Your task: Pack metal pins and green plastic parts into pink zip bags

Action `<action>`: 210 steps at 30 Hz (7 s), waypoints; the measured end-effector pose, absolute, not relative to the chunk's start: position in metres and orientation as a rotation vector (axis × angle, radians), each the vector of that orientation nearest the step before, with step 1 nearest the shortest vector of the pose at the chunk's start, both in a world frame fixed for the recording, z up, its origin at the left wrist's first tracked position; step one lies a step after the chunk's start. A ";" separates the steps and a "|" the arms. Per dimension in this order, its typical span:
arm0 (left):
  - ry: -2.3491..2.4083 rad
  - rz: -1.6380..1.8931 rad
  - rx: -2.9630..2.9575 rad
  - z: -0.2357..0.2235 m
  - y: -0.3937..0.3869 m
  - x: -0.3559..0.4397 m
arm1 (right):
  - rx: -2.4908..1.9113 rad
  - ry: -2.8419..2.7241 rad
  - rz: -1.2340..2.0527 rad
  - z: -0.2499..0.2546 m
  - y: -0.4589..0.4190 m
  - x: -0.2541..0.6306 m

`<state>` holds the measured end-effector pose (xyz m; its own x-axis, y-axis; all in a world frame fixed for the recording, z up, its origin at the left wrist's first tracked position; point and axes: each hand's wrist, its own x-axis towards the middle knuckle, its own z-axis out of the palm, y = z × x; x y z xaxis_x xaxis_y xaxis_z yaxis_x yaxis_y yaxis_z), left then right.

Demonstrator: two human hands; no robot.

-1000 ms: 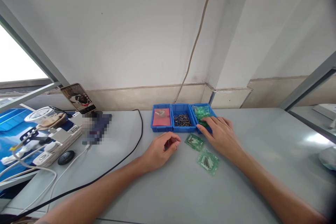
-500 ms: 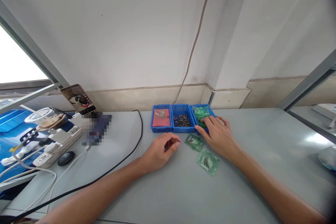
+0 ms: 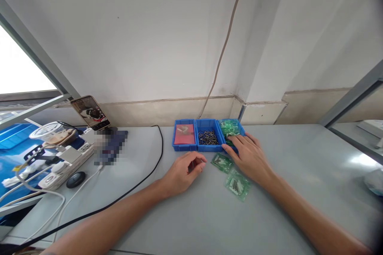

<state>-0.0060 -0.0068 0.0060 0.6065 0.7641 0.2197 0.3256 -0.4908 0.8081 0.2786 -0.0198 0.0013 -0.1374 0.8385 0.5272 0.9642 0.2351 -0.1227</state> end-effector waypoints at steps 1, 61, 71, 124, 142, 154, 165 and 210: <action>0.858 0.745 2.076 0.006 -0.007 -0.006 | -1.644 -2.022 -0.336 0.001 -0.020 0.278; 0.831 0.768 2.104 0.003 -0.006 -0.006 | -1.643 -2.028 -0.525 -0.009 -0.022 0.269; 0.815 0.764 2.158 0.005 -0.006 -0.007 | -1.346 -1.935 -0.423 0.013 -0.037 0.262; 0.823 0.742 2.214 0.012 -0.008 -0.007 | -1.322 -2.335 -0.226 -0.008 -0.043 0.250; 0.788 0.737 2.275 0.012 -0.006 -0.006 | -1.281 -2.353 -0.388 -0.007 -0.042 0.245; 0.516 0.530 2.483 0.013 -0.012 -0.006 | -1.514 -2.214 -0.594 -0.022 -0.044 0.242; 0.467 0.508 2.680 0.009 -0.015 -0.006 | -1.637 -2.061 -0.291 -0.018 -0.047 0.238; 0.873 0.931 1.962 -0.004 0.000 -0.005 | -1.247 -2.056 0.472 0.008 -0.054 0.232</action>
<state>-0.0045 -0.0003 -0.0041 0.4958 0.8158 0.2979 0.2447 -0.4603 0.8534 0.2319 -0.0540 0.0075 -0.3121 0.8788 0.3610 0.6331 0.4757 -0.6106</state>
